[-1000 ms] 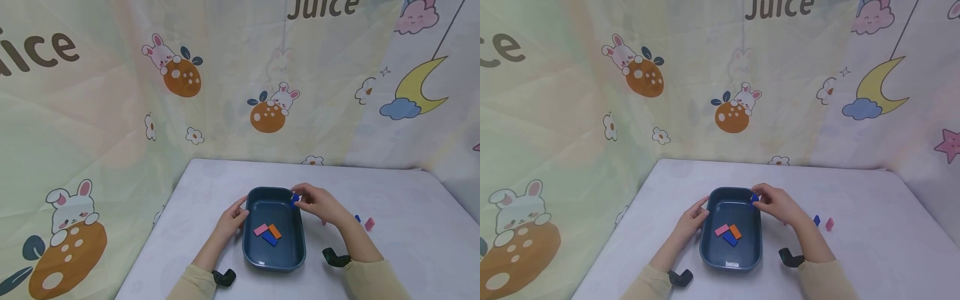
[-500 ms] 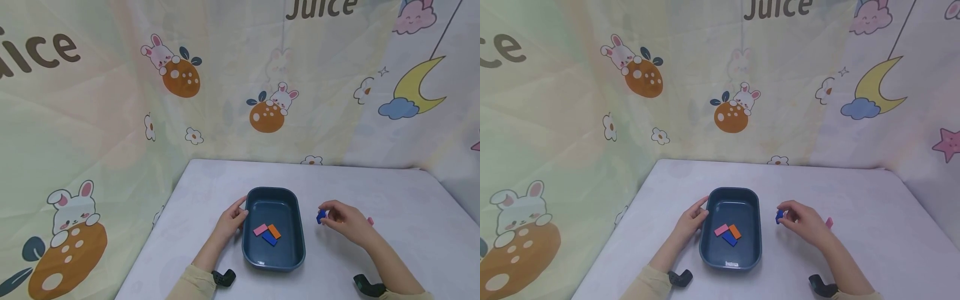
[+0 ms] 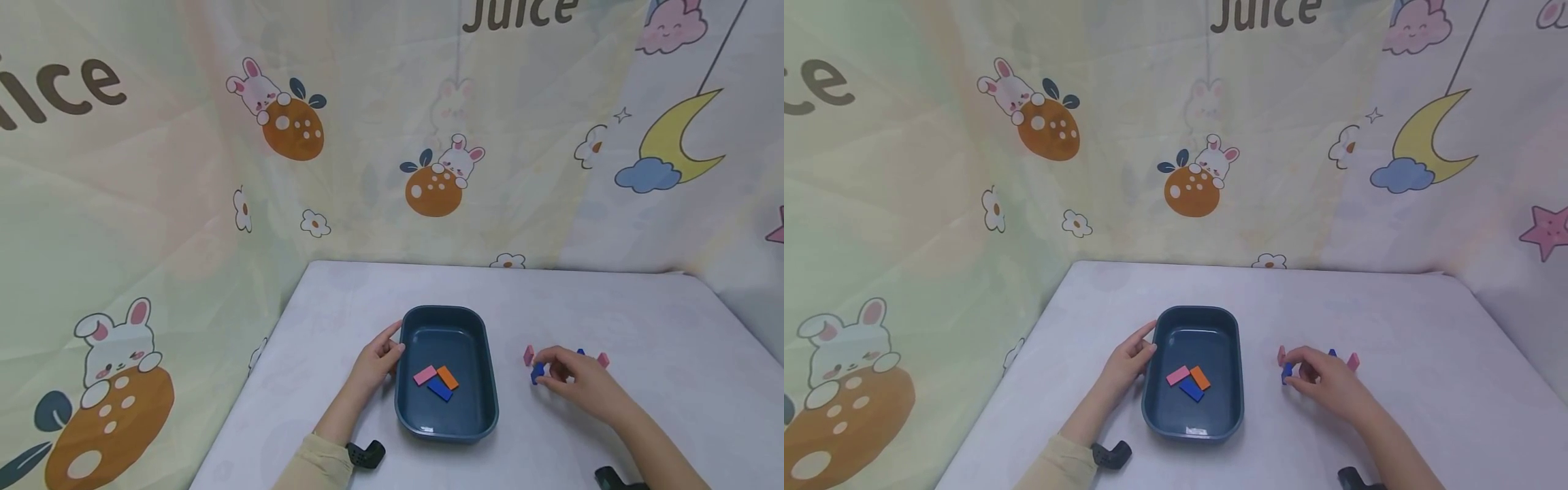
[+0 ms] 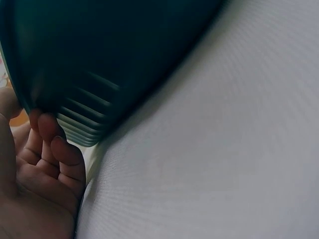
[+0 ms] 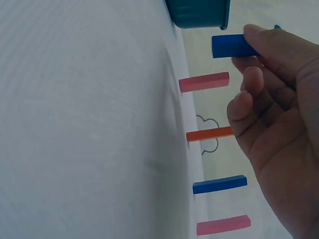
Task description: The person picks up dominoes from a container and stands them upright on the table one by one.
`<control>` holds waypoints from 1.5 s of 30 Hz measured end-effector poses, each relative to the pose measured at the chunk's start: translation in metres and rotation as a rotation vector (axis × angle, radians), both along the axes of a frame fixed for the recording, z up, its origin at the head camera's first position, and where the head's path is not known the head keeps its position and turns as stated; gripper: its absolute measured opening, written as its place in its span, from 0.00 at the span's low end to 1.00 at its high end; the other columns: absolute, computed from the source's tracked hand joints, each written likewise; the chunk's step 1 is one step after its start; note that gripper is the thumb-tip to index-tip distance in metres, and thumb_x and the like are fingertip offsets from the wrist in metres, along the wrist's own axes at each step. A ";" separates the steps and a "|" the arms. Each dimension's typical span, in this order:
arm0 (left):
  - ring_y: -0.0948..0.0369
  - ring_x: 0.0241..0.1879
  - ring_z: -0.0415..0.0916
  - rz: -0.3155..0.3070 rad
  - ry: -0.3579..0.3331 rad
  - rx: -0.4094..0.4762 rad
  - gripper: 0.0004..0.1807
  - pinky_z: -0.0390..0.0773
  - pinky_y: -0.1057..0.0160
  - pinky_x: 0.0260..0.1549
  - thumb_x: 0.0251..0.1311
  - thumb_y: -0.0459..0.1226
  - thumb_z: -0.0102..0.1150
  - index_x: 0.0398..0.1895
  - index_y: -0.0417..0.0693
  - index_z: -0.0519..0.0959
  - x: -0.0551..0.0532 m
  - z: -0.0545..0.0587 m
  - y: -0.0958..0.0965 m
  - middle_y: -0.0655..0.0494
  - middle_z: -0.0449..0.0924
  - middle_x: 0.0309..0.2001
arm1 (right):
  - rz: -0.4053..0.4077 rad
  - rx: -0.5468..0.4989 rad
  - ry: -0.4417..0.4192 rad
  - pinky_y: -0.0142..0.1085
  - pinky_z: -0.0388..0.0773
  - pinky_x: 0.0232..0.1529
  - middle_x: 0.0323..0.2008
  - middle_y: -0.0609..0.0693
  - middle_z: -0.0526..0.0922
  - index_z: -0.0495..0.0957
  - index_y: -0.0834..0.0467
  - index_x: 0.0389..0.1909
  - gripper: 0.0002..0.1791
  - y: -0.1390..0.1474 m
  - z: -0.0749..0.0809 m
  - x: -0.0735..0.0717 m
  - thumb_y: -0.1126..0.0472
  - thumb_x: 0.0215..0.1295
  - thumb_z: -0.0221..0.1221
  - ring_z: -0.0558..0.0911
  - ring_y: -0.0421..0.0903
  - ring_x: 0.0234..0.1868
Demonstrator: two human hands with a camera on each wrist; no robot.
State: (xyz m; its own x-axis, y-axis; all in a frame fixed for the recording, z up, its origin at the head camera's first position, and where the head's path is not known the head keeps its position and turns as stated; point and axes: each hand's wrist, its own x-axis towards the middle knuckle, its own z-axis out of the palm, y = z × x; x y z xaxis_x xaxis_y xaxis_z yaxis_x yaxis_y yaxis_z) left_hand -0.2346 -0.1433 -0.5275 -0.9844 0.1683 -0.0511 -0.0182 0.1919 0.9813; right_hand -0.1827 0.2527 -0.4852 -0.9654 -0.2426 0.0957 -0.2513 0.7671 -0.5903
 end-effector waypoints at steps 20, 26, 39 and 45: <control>0.57 0.27 0.75 0.001 -0.004 -0.007 0.27 0.77 0.62 0.29 0.65 0.50 0.60 0.68 0.74 0.69 0.000 -0.002 -0.001 0.53 0.78 0.34 | 0.043 0.030 -0.061 0.27 0.72 0.30 0.27 0.41 0.75 0.79 0.49 0.47 0.16 0.006 -0.019 -0.001 0.56 0.58 0.69 0.71 0.34 0.29; 0.56 0.27 0.74 0.004 0.003 -0.008 0.27 0.76 0.62 0.28 0.65 0.51 0.60 0.67 0.74 0.70 0.001 -0.001 -0.001 0.51 0.77 0.34 | 0.042 0.033 -0.092 0.27 0.71 0.30 0.28 0.41 0.74 0.78 0.49 0.47 0.17 0.006 -0.022 -0.001 0.54 0.59 0.69 0.70 0.35 0.30; 0.59 0.26 0.74 0.021 -0.009 -0.036 0.27 0.76 0.62 0.29 0.69 0.46 0.57 0.70 0.68 0.68 0.000 0.000 0.002 0.48 0.79 0.36 | 0.031 0.037 -0.116 0.27 0.71 0.31 0.29 0.42 0.74 0.78 0.48 0.49 0.19 0.007 -0.021 0.001 0.51 0.58 0.69 0.70 0.35 0.32; 0.57 0.27 0.75 0.011 -0.012 -0.013 0.27 0.76 0.62 0.29 0.65 0.50 0.60 0.68 0.74 0.69 0.000 0.000 0.000 0.51 0.78 0.35 | 0.022 0.034 -0.108 0.27 0.71 0.32 0.30 0.42 0.75 0.77 0.48 0.50 0.20 0.007 -0.019 0.002 0.49 0.58 0.69 0.71 0.36 0.32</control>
State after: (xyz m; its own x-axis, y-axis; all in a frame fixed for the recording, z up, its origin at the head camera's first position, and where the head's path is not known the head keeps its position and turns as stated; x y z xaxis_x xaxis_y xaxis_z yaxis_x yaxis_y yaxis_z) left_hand -0.2346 -0.1430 -0.5270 -0.9855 0.1567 -0.0648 -0.0319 0.2039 0.9785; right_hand -0.1808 0.2596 -0.5046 -0.9640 -0.2653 -0.0171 -0.2048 0.7822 -0.5884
